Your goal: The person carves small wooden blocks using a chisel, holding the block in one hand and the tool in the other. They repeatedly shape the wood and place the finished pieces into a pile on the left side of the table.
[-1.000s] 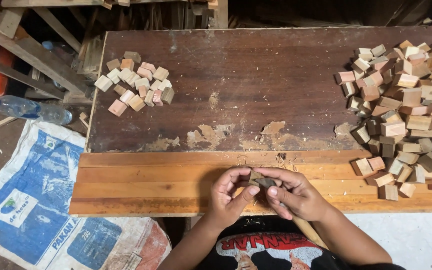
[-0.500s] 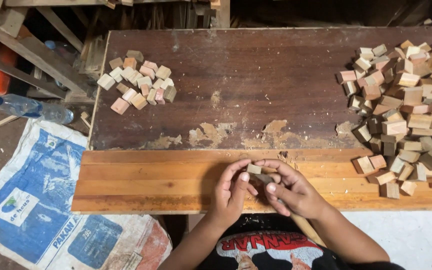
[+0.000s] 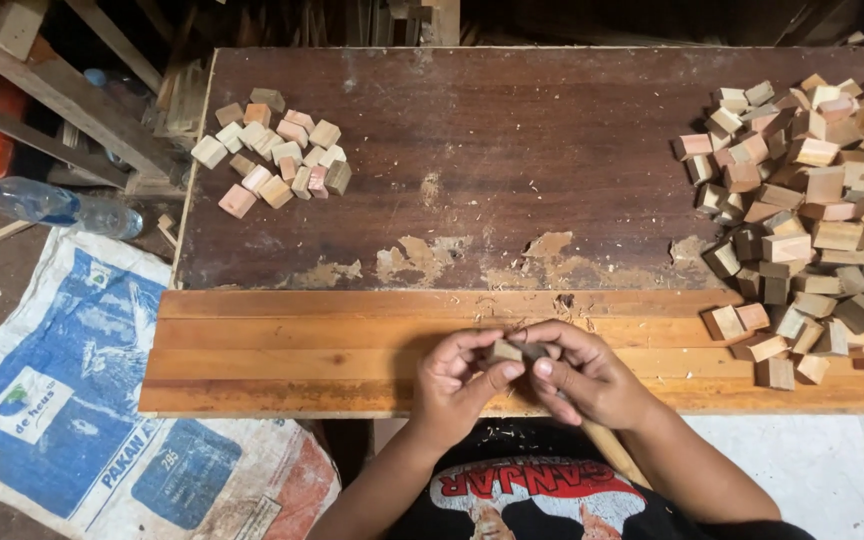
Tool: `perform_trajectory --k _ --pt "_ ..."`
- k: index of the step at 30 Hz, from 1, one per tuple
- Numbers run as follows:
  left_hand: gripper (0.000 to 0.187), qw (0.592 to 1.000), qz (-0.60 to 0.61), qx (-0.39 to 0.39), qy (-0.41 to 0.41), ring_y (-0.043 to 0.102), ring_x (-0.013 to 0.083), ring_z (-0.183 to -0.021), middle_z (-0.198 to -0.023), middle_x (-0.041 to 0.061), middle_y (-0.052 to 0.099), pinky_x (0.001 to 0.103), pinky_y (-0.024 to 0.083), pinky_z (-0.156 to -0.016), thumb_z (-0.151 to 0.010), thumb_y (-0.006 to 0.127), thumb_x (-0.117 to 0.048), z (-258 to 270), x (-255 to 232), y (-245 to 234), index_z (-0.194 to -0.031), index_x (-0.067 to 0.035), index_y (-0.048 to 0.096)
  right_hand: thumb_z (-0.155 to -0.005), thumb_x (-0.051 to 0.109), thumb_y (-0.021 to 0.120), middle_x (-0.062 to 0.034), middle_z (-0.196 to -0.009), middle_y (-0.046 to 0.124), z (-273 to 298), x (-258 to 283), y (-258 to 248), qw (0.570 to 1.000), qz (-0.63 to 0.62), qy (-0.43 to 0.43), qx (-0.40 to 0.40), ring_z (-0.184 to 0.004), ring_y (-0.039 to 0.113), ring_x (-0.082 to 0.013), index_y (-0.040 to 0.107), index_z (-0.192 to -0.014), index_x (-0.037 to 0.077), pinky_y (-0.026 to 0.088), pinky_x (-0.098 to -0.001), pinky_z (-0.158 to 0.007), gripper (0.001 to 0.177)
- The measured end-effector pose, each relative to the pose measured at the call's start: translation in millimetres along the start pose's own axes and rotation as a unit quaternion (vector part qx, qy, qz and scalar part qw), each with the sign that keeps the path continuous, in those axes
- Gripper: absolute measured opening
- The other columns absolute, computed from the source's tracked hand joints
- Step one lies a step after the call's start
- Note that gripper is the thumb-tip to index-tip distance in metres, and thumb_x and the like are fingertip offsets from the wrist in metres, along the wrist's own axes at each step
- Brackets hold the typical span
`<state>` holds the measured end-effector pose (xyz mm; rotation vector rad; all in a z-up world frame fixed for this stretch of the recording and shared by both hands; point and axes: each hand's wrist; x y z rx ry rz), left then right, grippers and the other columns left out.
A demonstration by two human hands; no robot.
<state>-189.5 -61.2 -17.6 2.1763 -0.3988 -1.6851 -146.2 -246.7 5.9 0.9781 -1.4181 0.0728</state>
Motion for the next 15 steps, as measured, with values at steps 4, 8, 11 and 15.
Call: perform_trajectory --k 4,8,11,15 --pt "0.042 1.000 0.004 -0.018 0.005 0.072 0.0254 -0.082 -0.100 0.030 0.074 0.032 0.062 -0.065 -0.081 0.082 0.008 -6.4 -14.7 9.2 -0.119 0.015 0.064 -0.096 -0.007 0.048 -0.0124 -0.058 0.054 0.9 5.5 3.1 1.000 -0.010 -0.002 -0.024 -0.032 0.052 -0.0128 0.053 -0.132 -0.012 0.045 -0.0213 -0.026 0.036" --pt "0.041 1.000 0.010 -0.029 0.007 0.073 0.0256 -0.086 -0.101 0.028 0.074 0.034 0.064 -0.071 -0.081 0.081 0.009 -9.7 -11.9 4.8 -0.118 0.015 0.063 -0.093 -0.005 0.054 -0.0133 -0.059 0.053 -1.8 10.8 18.2 0.999 -0.043 0.013 -0.010 -0.030 0.052 -0.0135 0.043 -0.140 -0.014 0.046 -0.0233 -0.024 0.049" --pt "0.042 1.000 0.017 -0.021 -0.003 0.073 0.0249 -0.089 -0.102 0.027 0.075 0.034 0.064 -0.074 -0.079 0.083 0.008 -1.7 -18.3 14.7 -0.116 0.014 0.064 -0.094 -0.006 0.051 -0.0132 -0.059 0.053 -1.0 4.5 6.0 0.999 -0.029 0.014 -0.014 -0.031 0.053 -0.0135 0.048 -0.135 -0.014 0.046 -0.0230 -0.024 0.041" --pt "0.042 0.997 0.074 0.013 -0.005 0.072 0.0293 -0.095 -0.112 0.031 0.071 0.034 0.066 -0.068 -0.077 0.083 0.010 8.2 -10.6 18.9 -0.115 0.014 0.064 -0.093 -0.007 0.047 -0.0135 -0.059 0.058 2.6 -10.3 -6.2 0.997 0.018 0.028 -0.072 -0.030 0.053 -0.0118 0.054 -0.129 -0.013 0.046 -0.0211 -0.024 0.037"
Point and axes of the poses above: each hand's wrist, its own z-axis away from the middle knuckle, its own y-axis out of the palm, x = y × z
